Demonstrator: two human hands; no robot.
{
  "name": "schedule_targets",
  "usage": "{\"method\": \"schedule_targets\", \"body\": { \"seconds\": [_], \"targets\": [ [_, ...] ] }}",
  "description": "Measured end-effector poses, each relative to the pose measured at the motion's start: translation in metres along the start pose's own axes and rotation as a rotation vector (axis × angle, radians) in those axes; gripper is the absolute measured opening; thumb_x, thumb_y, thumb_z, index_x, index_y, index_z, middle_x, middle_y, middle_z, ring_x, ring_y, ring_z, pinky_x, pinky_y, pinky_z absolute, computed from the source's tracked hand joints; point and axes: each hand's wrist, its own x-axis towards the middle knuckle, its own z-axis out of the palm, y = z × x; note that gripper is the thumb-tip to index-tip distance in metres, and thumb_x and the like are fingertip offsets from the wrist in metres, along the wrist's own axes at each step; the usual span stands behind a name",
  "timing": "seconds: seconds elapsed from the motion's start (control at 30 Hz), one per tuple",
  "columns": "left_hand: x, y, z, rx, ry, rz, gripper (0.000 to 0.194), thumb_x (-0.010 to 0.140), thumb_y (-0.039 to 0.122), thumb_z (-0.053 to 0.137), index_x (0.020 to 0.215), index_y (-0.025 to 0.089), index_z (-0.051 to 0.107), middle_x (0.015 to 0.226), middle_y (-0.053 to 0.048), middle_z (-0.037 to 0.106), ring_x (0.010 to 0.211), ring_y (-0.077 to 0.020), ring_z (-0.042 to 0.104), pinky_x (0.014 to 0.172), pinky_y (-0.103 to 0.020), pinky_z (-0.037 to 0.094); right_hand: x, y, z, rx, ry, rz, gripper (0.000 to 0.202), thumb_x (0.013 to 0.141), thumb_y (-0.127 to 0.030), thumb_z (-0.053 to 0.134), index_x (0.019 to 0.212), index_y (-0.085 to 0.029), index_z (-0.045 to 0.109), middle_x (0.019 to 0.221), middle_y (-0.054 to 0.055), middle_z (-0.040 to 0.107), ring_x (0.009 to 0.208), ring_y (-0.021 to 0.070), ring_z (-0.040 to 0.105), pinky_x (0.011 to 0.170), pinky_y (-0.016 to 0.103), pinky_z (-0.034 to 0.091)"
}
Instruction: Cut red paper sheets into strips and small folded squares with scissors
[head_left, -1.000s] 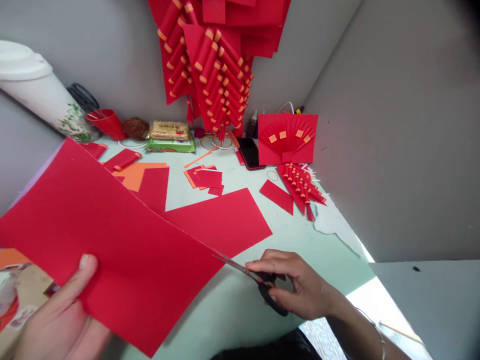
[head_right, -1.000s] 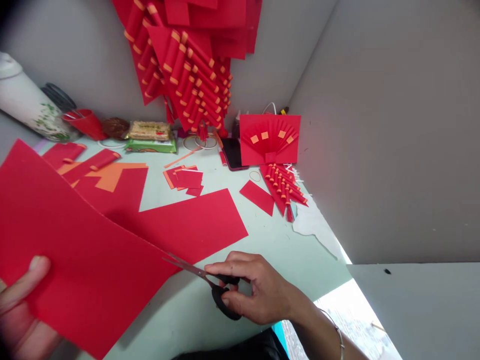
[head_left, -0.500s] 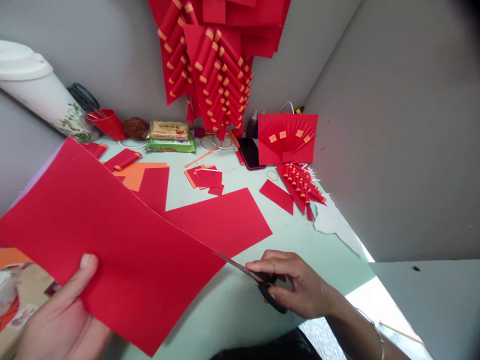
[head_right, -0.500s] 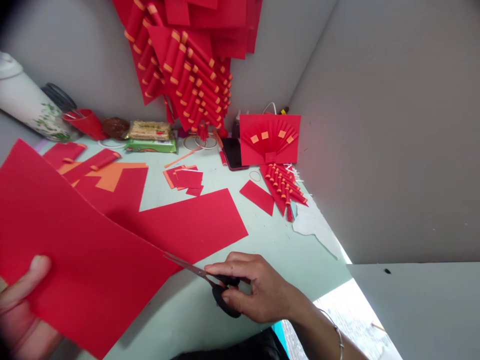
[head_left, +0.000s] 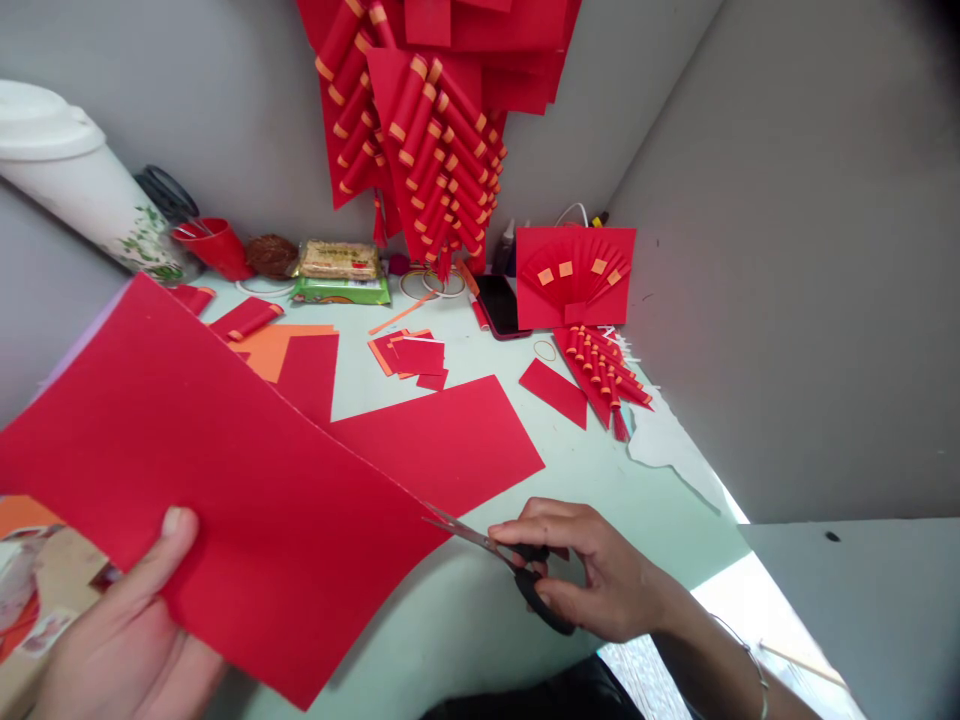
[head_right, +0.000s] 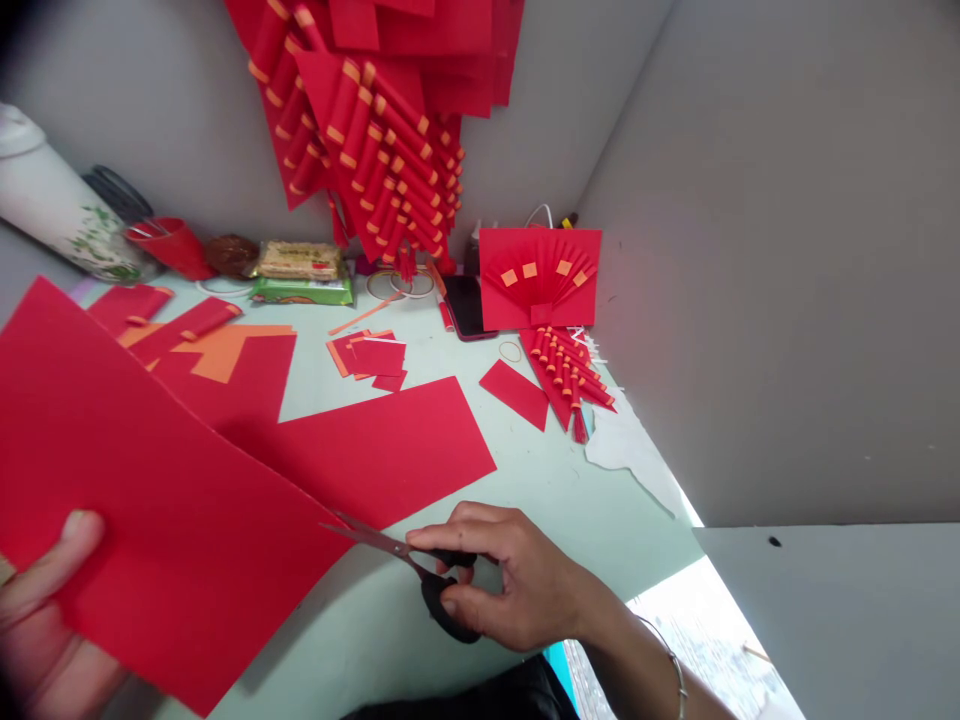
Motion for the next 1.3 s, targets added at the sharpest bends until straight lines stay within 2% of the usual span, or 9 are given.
{"method": "schedule_targets", "body": {
  "seconds": [0.23, 0.43, 0.53, 0.73, 0.9, 1.07, 1.17, 1.3],
  "targets": [
    [-0.001, 0.002, 0.002, -0.034, 0.027, -0.034, 0.045, 0.089, 0.014, 0.05, 0.127, 0.033, 0.063, 0.126, 0.004, 0.071, 0.106, -0.0245, 0.07, 0.095, -0.044, 0.052, 0.001, -0.001, 0.001, -0.034, -0.003, -0.009, 0.046, 0.086, -0.018, 0.059, 0.132, -0.022, 0.062, 0.088, 0.005, 0.063, 0.076, 0.0163, 0.057, 0.069, 0.029, 0.048],
    [-0.003, 0.003, 0.001, -0.033, -0.003, -0.018, 0.048, 0.089, 0.011, 0.05, 0.131, 0.031, 0.061, 0.131, 0.004, 0.068, 0.098, -0.0223, 0.073, 0.094, -0.039, 0.053, 0.002, 0.0, 0.002, -0.042, 0.005, 0.016, 0.047, 0.085, -0.015, 0.06, 0.131, -0.022, 0.062, 0.088, 0.005, 0.063, 0.076, 0.0164, 0.057, 0.068, 0.029, 0.048],
    [-0.004, 0.002, 0.002, -0.022, -0.007, -0.024, 0.047, 0.089, 0.012, 0.049, 0.132, 0.03, 0.06, 0.133, 0.003, 0.066, 0.099, -0.0235, 0.073, 0.092, -0.039, 0.055, 0.002, 0.0, 0.003, -0.05, 0.008, 0.001, 0.048, 0.085, -0.014, 0.06, 0.132, -0.022, 0.062, 0.087, 0.005, 0.063, 0.076, 0.0163, 0.057, 0.068, 0.029, 0.048],
    [-0.006, 0.001, 0.008, -0.048, 0.005, -0.008, 0.048, 0.088, 0.009, 0.051, 0.13, 0.03, 0.062, 0.135, 0.007, 0.064, 0.106, -0.019, 0.07, 0.091, -0.03, 0.053, 0.002, 0.0, 0.004, -0.079, 0.024, -0.002, 0.046, 0.086, -0.013, 0.059, 0.131, -0.022, 0.063, 0.084, 0.004, 0.062, 0.074, 0.0158, 0.057, 0.068, 0.028, 0.048],
    [-0.008, 0.002, 0.011, -0.077, 0.014, -0.01, 0.047, 0.087, 0.008, 0.052, 0.127, 0.031, 0.064, 0.13, 0.006, 0.068, 0.104, -0.02, 0.07, 0.09, -0.032, 0.054, 0.002, -0.001, 0.004, -0.098, 0.022, 0.017, 0.044, 0.086, -0.013, 0.058, 0.129, -0.023, 0.063, 0.085, 0.003, 0.062, 0.071, 0.015, 0.055, 0.067, 0.027, 0.048],
    [-0.01, 0.001, 0.012, -0.04, -0.027, 0.031, 0.05, 0.087, 0.006, 0.051, 0.128, 0.034, 0.062, 0.128, 0.006, 0.07, 0.104, -0.0189, 0.071, 0.089, -0.034, 0.054, 0.003, -0.003, 0.001, -0.04, 0.004, 0.038, 0.049, 0.082, -0.019, 0.061, 0.13, -0.023, 0.06, 0.092, 0.005, 0.062, 0.075, 0.017, 0.056, 0.068, 0.029, 0.05],
    [-0.009, 0.0, 0.01, -0.058, -0.02, -0.01, 0.05, 0.088, 0.006, 0.05, 0.13, 0.031, 0.061, 0.126, 0.004, 0.07, 0.099, -0.0184, 0.072, 0.089, -0.032, 0.054, 0.004, -0.006, -0.001, -0.042, -0.008, 0.051, 0.05, 0.082, -0.017, 0.06, 0.131, -0.024, 0.06, 0.095, 0.005, 0.063, 0.079, 0.0171, 0.057, 0.069, 0.029, 0.05],
    [-0.009, 0.0, 0.007, -0.048, -0.017, -0.007, 0.053, 0.088, 0.005, 0.05, 0.133, 0.031, 0.058, 0.13, 0.006, 0.067, 0.099, -0.0152, 0.072, 0.088, -0.026, 0.054, 0.007, -0.009, -0.002, -0.08, -0.018, 0.042, 0.051, 0.082, -0.014, 0.061, 0.132, -0.025, 0.059, 0.097, 0.005, 0.063, 0.08, 0.0168, 0.056, 0.073, 0.03, 0.05]
  ]
}}
